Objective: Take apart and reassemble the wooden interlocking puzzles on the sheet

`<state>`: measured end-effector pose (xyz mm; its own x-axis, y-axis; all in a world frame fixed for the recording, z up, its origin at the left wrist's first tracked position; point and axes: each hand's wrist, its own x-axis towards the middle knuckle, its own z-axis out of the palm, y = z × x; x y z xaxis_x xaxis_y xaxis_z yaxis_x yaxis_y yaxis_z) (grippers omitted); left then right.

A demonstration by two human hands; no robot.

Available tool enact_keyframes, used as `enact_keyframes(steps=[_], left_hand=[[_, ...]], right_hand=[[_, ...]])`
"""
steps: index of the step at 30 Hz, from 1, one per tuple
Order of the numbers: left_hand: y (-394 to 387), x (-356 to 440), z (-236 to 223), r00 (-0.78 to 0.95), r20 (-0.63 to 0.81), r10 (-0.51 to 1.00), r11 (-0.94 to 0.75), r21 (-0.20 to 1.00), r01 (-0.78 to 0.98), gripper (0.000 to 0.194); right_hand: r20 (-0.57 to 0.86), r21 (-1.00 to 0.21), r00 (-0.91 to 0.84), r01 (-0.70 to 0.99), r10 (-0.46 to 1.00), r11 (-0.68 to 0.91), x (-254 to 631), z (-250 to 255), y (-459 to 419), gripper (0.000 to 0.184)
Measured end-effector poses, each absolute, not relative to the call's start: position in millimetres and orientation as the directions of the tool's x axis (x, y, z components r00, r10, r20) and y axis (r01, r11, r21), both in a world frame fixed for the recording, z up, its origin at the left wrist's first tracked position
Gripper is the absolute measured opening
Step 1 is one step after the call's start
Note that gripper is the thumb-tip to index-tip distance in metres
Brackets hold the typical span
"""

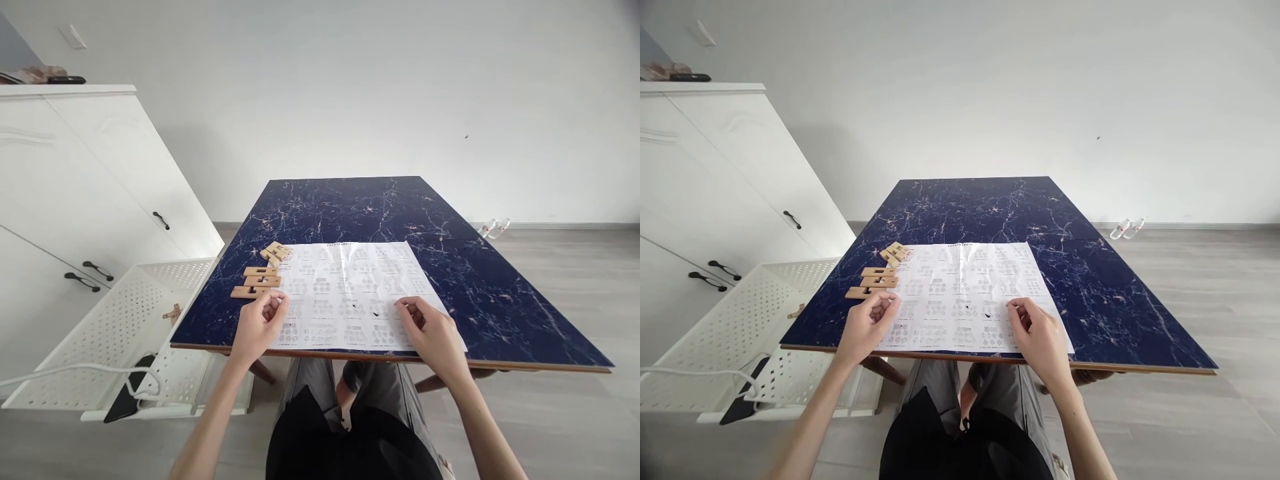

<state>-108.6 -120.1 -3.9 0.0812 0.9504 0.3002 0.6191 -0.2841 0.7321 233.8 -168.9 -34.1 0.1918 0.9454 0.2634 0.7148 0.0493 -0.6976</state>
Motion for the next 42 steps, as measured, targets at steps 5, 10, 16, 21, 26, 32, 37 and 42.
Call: enact_keyframes(steps=[5,10,16,21,26,32,37,42], left_hand=[[-120,-108,-3,0.067,0.301,0.951,-0.275,0.727,0.629,0.029],[-120,-107,-2,0.069,0.295,0.953,-0.268,0.712,0.649,0.030],[-120,-105,-1,0.051,0.294,0.954,-0.250,0.694,0.675,0.025],[-121,-107,-2,0.078,0.320,0.944,-0.276,0.642,0.715,0.022],[-120,-110,-6,0.082,0.327,0.941,-0.278,0.612,0.741,0.021],[-118,-108,-8,0.072,0.324,0.943,-0.266,0.611,0.745,0.023],[-122,-107,-3,0.010,0.215,0.976,-0.154,0.664,0.732,0.028],[-124,-117,-3,0.075,0.180,0.981,-0.179,0.679,0.712,0.029]], right_hand=[[0.233,-0.714,0.184,0.699,0.955,0.039,235,-34,-169,0.039],[0.238,-0.719,0.203,0.694,0.950,0.032,234,-34,-169,0.036],[0.238,-0.710,0.202,0.703,0.950,0.028,232,-33,-171,0.033],[0.244,-0.689,0.188,0.724,0.951,0.034,232,-37,-171,0.029],[0.245,-0.664,0.218,0.747,0.945,0.000,226,-34,-171,0.027],[0.282,-0.660,0.213,0.750,0.936,0.028,221,-35,-172,0.032],[0.328,-0.632,0.187,0.772,0.926,0.068,221,-41,-171,0.038],[0.405,-0.604,0.148,0.785,0.902,0.142,220,-43,-168,0.044]])
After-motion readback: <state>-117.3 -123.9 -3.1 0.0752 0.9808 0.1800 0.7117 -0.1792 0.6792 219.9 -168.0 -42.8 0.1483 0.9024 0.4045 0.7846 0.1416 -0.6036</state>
